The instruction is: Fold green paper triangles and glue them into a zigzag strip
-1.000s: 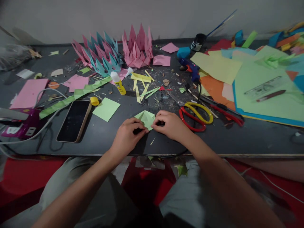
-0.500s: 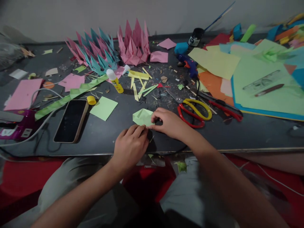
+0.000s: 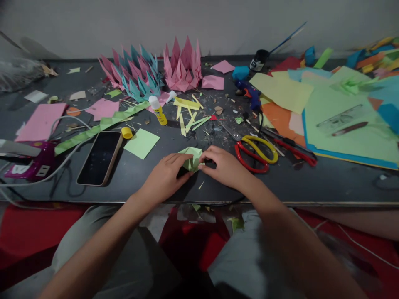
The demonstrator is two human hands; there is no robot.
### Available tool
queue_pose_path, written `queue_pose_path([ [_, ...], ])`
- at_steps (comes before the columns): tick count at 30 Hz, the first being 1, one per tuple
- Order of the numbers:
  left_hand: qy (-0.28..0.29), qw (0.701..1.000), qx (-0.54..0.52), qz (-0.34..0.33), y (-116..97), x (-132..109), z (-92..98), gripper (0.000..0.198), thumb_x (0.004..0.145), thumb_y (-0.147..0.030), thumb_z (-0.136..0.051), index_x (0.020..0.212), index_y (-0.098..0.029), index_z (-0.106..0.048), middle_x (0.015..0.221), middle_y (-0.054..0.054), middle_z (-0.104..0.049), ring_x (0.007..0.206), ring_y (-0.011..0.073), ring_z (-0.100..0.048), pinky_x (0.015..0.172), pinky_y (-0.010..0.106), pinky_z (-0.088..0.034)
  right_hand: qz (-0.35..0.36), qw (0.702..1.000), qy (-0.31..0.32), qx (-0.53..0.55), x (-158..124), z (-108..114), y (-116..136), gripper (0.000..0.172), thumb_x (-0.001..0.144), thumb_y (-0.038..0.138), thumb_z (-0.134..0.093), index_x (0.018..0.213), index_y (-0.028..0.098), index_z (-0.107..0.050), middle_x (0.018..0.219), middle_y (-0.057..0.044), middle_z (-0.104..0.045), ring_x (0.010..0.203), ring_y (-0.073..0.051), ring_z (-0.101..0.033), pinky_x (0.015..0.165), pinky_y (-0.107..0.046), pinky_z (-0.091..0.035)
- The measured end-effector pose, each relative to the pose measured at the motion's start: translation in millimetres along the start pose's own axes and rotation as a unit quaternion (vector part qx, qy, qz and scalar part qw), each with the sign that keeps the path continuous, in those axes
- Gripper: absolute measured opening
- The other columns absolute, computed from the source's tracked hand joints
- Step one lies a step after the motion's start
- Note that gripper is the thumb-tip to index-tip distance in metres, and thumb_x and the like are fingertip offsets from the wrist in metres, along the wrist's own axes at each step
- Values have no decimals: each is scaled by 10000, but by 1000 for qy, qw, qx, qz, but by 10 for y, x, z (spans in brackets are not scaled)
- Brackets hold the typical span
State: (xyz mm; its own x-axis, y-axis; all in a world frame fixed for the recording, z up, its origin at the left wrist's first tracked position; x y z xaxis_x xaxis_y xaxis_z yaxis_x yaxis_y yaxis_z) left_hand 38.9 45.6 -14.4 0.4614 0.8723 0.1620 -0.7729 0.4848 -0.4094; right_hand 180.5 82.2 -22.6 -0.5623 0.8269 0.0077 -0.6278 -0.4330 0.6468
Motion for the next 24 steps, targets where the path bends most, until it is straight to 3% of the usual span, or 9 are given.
queue_pose_path([
  [5,14,999,32,-12,66,-1,96,192,821,-167,-550,1011,-177,-580,922,38,-633,895,201,-546,776,333,-451,-4,998,-23,-52,-28,-28,60,79,804,270,-570,847,205,-584,872,-34,-563,818,-177,-548,724,-309,-440],
  [9,49,996,58,-52,55,-62,99,119,848,-205,-523,844,-174,-638,831,29,-621,806,183,-550,710,314,-445,97,988,-44,-115,-75,-63,203,123,850,168,-479,853,174,-602,870,-67,-589,840,-189,-557,755,-329,-460],
  [14,42,997,33,-64,55,-147,116,166,862,-259,-515,891,-187,-662,925,44,-627,865,174,-560,752,322,-451,202,967,-12,-154,-195,-132,307,220,835,73,-423,910,140,-618,938,-95,-622,883,-192,-575,792,-339,-490],
  [19,17,998,-20,-55,90,-154,107,174,867,-252,-506,857,-183,-666,943,45,-640,903,173,-559,793,334,-443,209,961,-16,-182,-295,-154,286,236,853,151,-446,1018,159,-615,1026,-112,-615,963,-215,-566,812,-375,-499],
  [24,-2,995,-98,20,151,-104,78,98,825,-232,-572,808,-181,-654,868,28,-636,830,161,-559,758,318,-437,197,964,-3,-181,-334,-199,259,275,850,156,-448,1078,158,-601,1062,-121,-602,1006,-229,-545,832,-390,-495],
])
Point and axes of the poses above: each hand's wrist, its own x-axis towards the middle knuckle, its own z-axis out of the back of the hand, y = z × x, the point moved 5 cm from there along x, towards the middle knuckle
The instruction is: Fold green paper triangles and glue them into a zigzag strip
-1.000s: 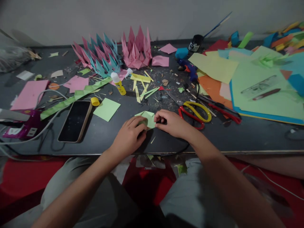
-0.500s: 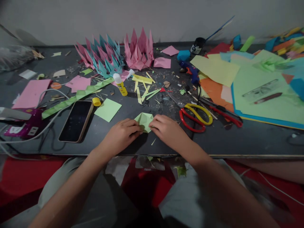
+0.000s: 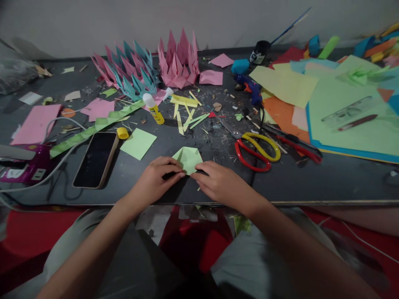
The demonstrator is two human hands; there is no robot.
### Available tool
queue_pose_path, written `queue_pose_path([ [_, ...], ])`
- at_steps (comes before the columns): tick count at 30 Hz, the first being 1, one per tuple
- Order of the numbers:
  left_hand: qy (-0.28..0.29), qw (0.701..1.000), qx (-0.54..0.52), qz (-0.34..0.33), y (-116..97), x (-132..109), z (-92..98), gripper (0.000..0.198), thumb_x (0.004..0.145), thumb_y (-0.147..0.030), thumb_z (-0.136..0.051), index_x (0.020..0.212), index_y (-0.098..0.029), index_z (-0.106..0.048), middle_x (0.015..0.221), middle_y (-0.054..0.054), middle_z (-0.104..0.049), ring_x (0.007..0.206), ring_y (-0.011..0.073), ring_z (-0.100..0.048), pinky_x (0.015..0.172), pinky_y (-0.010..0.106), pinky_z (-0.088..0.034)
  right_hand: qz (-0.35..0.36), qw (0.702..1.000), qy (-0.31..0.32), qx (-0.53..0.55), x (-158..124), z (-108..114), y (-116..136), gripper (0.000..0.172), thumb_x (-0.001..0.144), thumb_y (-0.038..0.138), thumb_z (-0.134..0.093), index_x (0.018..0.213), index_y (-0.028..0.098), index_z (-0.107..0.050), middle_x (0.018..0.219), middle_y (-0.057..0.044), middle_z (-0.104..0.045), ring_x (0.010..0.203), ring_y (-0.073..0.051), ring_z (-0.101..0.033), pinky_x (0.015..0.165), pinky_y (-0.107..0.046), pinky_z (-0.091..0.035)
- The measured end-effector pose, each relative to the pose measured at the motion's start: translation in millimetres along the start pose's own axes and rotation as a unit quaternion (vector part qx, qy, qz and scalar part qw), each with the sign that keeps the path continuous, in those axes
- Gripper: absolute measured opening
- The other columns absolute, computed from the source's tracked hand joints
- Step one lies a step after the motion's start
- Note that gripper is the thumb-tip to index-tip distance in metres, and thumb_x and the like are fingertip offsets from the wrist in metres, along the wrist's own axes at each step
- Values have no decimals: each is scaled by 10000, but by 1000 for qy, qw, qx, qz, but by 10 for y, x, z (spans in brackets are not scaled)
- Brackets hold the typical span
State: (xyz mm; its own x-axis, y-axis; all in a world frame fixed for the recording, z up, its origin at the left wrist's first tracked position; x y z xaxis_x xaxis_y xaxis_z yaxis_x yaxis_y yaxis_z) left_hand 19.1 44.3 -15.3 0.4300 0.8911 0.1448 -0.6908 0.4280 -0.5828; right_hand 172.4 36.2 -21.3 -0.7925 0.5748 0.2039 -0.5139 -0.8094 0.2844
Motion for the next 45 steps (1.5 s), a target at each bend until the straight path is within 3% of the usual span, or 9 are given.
queue_pose_path([
  [6,-8,997,-46,55,28,38,-17,66,806,-173,-581,771,-176,-636,825,20,-620,809,157,-561,755,313,-428,10,1000,-5,-17,-4,18,21,309,854,148,-425,1116,138,-589,1044,-135,-601,991,-233,-542,819,-389,-497],
  [28,-28,991,-66,109,27,46,-61,57,767,-108,-583,749,-162,-589,826,30,-600,817,172,-560,739,317,-438,5,997,25,-69,15,-29,85,392,825,106,-426,1198,120,-546,1070,-165,-576,960,-258,-535,812,-409,-483],
  [38,-14,993,-92,67,63,42,-24,150,781,-56,-500,766,-177,-588,811,27,-622,811,162,-579,741,304,-460,-34,999,3,-14,-25,-16,46,335,818,91,-399,1043,148,-641,1046,-152,-618,961,-261,-581,747,-417,-523],
  [45,19,998,-65,5,34,11,0,257,820,-43,-420,844,-181,-636,913,41,-623,871,155,-574,781,297,-460,-82,992,-47,79,-15,37,-101,285,841,125,-402,1035,198,-598,1023,-81,-643,976,-195,-586,841,-373,-499],
])
Point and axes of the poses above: each hand's wrist, its own x-axis towards the middle knuckle, its own z-axis out of the back of the hand, y = z × x, the point moved 5 cm from there along x, towards the middle knuckle
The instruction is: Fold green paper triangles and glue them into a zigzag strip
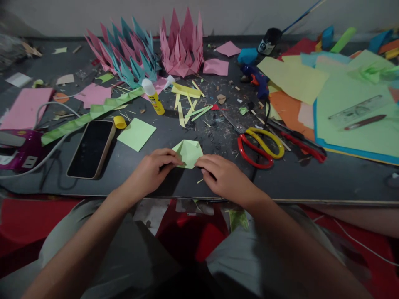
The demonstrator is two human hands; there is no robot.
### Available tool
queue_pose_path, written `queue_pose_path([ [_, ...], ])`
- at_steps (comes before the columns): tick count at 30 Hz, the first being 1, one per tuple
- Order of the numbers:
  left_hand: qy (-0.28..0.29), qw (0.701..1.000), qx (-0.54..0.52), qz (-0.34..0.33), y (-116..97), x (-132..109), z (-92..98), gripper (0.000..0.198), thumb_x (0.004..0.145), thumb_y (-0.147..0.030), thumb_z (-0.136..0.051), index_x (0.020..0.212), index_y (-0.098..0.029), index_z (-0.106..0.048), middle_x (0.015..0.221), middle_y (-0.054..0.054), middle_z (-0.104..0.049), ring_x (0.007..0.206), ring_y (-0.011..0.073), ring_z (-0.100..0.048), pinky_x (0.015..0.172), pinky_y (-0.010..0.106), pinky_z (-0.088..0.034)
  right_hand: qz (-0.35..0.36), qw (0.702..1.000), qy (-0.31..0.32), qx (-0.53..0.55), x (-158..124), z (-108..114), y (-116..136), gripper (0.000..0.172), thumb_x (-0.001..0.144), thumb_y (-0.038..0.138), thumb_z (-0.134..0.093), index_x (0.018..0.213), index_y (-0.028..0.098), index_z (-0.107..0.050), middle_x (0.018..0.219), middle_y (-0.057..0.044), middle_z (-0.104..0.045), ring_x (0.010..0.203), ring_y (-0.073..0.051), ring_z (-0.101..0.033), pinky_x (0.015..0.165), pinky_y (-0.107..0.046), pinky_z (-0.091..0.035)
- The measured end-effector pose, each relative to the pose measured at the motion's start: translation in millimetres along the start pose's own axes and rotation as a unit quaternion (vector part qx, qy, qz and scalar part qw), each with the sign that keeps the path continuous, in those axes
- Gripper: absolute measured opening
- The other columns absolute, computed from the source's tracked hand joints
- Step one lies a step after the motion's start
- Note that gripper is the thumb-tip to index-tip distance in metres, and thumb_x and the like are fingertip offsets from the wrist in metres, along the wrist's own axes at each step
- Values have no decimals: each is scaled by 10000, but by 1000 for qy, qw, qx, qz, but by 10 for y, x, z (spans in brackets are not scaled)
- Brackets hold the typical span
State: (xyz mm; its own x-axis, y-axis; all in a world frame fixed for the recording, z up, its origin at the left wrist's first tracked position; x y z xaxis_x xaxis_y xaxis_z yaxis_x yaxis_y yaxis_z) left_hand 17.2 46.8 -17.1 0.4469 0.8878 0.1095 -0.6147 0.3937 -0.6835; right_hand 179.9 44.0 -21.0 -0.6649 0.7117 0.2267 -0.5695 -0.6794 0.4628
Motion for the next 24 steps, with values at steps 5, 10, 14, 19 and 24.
queue_pose_path([
  [5,4,991,130,-23,-112,-65,-29,189,816,-110,-479,891,-166,-643,956,65,-621,903,201,-569,812,366,-449,11,1000,0,-3,25,-7,0,244,827,113,-419,952,182,-616,1024,-95,-635,961,-203,-582,843,-382,-488],
  [10,-102,992,65,23,-111,-51,100,168,851,-260,-520,751,-164,-615,782,29,-633,723,132,-583,668,254,-451,-2,1000,-18,18,105,93,43,218,830,130,-435,908,201,-627,981,-74,-640,920,-190,-593,816,-355,-485],
  [14,-188,968,117,115,-15,0,235,233,840,-366,-530,761,-161,-606,752,36,-615,720,152,-559,641,265,-424,-81,989,-125,22,228,307,-82,177,839,188,-461,895,210,-628,938,-72,-637,903,-201,-590,809,-355,-465],
  [19,-113,964,174,168,60,85,158,185,779,-347,-597,802,-167,-631,784,36,-610,763,183,-563,645,280,-410,-172,981,-84,7,431,176,-283,234,791,338,-560,933,168,-635,930,-89,-614,898,-244,-567,784,-377,-449],
  [24,-99,971,102,192,113,96,130,58,762,-235,-601,757,-185,-629,731,6,-617,634,136,-547,522,230,-360,-184,982,-50,12,533,-6,-273,81,754,241,-587,780,180,-634,846,-52,-598,809,-202,-564,742,-320,-428],
])
Point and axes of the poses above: each hand's wrist, its own x-axis towards the middle knuckle, its own z-axis out of the back of the hand, y = z × x, the point moved 5 cm from there along x, towards the middle knuckle
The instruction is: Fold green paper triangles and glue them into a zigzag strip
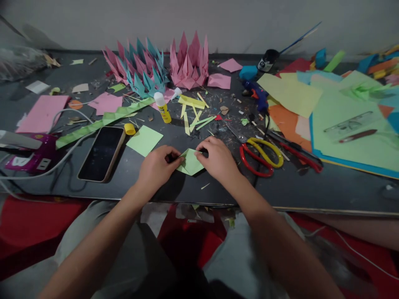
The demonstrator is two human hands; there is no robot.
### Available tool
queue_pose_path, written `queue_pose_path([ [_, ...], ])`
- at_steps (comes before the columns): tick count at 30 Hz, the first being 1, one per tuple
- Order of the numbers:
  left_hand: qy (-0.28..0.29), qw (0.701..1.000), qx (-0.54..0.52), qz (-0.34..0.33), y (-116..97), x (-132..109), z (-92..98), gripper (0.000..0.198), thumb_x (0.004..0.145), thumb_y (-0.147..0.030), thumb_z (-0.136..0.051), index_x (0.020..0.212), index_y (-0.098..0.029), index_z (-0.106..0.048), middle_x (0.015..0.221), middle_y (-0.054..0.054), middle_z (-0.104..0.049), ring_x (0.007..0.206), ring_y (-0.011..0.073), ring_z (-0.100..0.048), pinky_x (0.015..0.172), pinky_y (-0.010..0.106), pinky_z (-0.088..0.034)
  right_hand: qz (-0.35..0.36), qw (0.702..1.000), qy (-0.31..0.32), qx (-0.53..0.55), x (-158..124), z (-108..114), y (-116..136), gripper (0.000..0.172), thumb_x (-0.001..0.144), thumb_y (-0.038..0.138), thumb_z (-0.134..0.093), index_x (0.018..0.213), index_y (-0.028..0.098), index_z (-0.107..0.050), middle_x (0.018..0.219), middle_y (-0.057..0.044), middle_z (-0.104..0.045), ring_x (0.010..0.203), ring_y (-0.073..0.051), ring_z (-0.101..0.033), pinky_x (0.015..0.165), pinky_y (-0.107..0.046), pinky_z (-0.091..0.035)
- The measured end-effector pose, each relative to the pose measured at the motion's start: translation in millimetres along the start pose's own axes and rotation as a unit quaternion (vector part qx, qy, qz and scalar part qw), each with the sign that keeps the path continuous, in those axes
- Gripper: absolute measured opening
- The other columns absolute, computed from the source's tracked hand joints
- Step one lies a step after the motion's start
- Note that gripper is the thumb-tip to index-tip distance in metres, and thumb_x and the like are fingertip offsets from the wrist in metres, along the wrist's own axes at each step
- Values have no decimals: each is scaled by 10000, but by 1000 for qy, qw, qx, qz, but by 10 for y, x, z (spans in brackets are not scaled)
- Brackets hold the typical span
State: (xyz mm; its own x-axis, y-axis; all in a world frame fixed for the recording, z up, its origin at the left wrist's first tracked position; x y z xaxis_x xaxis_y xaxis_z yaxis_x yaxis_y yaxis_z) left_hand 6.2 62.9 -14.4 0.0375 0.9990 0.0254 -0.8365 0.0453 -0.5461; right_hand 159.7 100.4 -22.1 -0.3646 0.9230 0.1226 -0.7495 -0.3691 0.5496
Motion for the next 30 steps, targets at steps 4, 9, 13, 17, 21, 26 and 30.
queue_pose_path([
  [4,-1,998,8,-62,-59,-18,-16,124,786,-138,-547,833,-186,-651,818,22,-621,705,138,-568,577,228,-406,4,1000,3,4,-42,-17,50,61,756,197,-561,747,189,-621,761,-26,-601,687,-156,-558,630,-264,-411],
  [9,28,986,66,-148,-159,-44,-80,167,841,-193,-510,858,-166,-674,822,49,-601,780,162,-582,604,233,-435,56,995,-17,-83,-103,-41,178,146,807,179,-509,800,178,-654,787,-46,-637,740,-175,-576,644,-269,-401],
  [13,52,985,65,-153,-144,5,-85,201,868,-220,-490,840,-156,-679,814,47,-601,746,151,-589,619,238,-435,103,983,-6,-150,-141,-62,254,192,844,191,-482,829,182,-674,834,-50,-650,766,-184,-564,638,-281,-380],
  [17,75,975,109,-179,-137,46,-90,210,880,-183,-471,966,-182,-663,816,40,-597,781,161,-583,668,261,-419,135,964,12,-228,-182,-81,304,219,853,161,-460,878,167,-678,820,-55,-636,752,-189,-526,654,-310,-341],
  [21,81,960,188,-192,-149,46,-104,280,903,-224,-435,1136,-208,-589,869,49,-592,842,194,-563,681,289,-391,136,947,3,-292,-219,-103,354,254,867,148,-429,948,149,-669,806,-58,-619,758,-196,-487,670,-333,-288],
  [26,84,949,244,-183,-180,22,-91,319,924,-248,-379,1190,-227,-552,881,63,-574,872,212,-538,708,303,-364,112,944,9,-310,-264,-93,424,290,863,163,-432,1065,134,-638,853,-77,-622,811,-212,-464,711,-350,-239],
  [30,95,950,249,-162,-169,16,-63,329,925,-298,-377,1218,-282,-527,906,59,-560,881,214,-522,728,315,-355,80,942,26,-326,-310,-30,466,292,860,174,-432,1055,142,-647,852,-85,-622,826,-223,-453,742,-376,-206],
])
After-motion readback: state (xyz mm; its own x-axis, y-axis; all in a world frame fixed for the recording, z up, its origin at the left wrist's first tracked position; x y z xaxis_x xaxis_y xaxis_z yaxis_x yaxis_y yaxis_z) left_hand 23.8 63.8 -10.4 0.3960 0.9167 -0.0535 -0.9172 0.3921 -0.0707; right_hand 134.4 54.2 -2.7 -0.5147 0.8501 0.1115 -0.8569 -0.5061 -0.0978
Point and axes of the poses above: each hand's wrist, its own x-axis towards the middle knuckle, its own z-axis out of the back of the hand, y = z × x, the point moved 5 cm from there along x, towards the middle knuckle
